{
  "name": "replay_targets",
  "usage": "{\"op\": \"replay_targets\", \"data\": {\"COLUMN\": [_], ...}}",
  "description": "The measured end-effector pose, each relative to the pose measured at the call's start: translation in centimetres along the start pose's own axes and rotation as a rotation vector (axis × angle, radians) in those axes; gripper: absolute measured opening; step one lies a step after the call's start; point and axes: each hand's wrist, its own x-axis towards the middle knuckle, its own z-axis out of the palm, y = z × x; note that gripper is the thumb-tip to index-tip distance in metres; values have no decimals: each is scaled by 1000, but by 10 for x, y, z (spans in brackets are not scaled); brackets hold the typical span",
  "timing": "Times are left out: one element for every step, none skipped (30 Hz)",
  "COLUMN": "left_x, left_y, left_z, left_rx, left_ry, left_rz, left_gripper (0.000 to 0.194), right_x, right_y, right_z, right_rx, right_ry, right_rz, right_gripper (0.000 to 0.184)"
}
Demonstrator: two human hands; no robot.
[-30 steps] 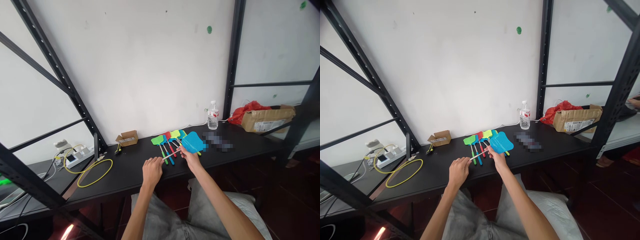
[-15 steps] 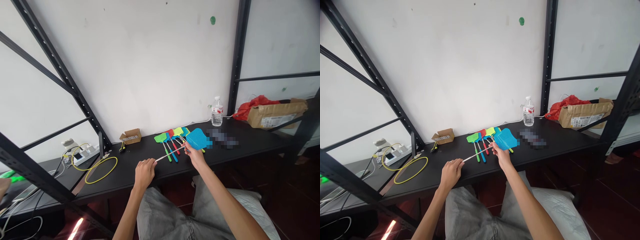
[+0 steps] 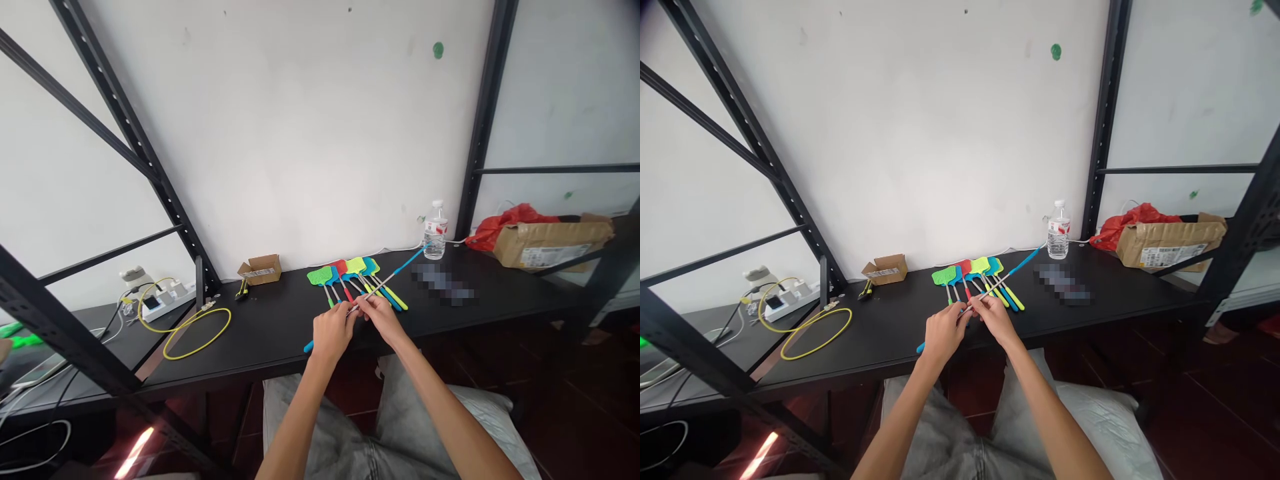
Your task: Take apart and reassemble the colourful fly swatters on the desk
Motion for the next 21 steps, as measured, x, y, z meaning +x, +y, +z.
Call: {"op": "replay_targets", "data": {"left_x": [0, 0, -1, -1, -2, -2, -3, -3, -4, -5, -6, -7, -8, -9, -10, -11, -11, -12, -12, -12, -13], "left_y": [-1, -3, -4, -6, -8, -10, -11, -12, -14, -15, -17, -20, -23, -26, -29, -32, -35, -38, -41, -43, -44], "left_z": [0, -1, -2, -2, -3, -3, -3, -2, -1, -1, 0, 1, 1, 1, 2, 1, 1, 1, 1, 1, 1], "left_rx": [3, 8, 14, 21, 30, 40, 51, 61, 71, 81, 91, 102, 115, 130, 144, 158, 169, 176, 179, 178, 175], "left_ry": [-5, -12, -20, -26, -29, -30, -29, -26, -23, -19, -14, -7, 1, 10, 19, 26, 31, 34, 36, 37, 39], "left_rz": [8, 19, 31, 40, 44, 45, 44, 41, 41, 43, 50, 59, 71, 84, 96, 106, 114, 122, 128, 134, 140], "left_gripper": [32, 32, 33, 34, 36, 37, 38, 39, 40, 40, 40, 41, 41, 41, 41, 40, 40, 40, 40, 40, 40], "right_x": [0, 0, 0, 0, 0, 0, 0, 0, 0, 0, 1, 1, 1, 1, 1, 1, 1, 1, 1, 1, 1], "right_y": [0, 1, 1, 1, 1, 1, 2, 2, 3, 3, 3, 3, 2, 1, 1, 0, -1, -1, -2, -2, -1], "right_z": [0, -1, -1, -1, -1, -1, -1, 0, 0, 0, 0, 0, 1, 1, 2, 2, 3, 3, 3, 3, 3], "right_rx": [-9, -18, -27, -32, -34, -33, -27, -14, 2, 17, 29, 37, 40, 38, 35, 33, 33, 33, 34, 35, 36], "right_ry": [13, 21, 27, 32, 38, 45, 57, 74, 92, 107, 116, 120, 120, 115, 112, 112, 114, 116, 117, 119, 122], "right_rz": [3, 7, 11, 16, 23, 30, 37, 40, 41, 41, 41, 42, 43, 44, 43, 41, 38, 37, 39, 42, 45], "right_gripper": [41, 42, 43, 44, 45, 45, 46, 46, 46, 46, 47, 47, 47, 47, 47, 47, 47, 48, 48, 48, 48]}}
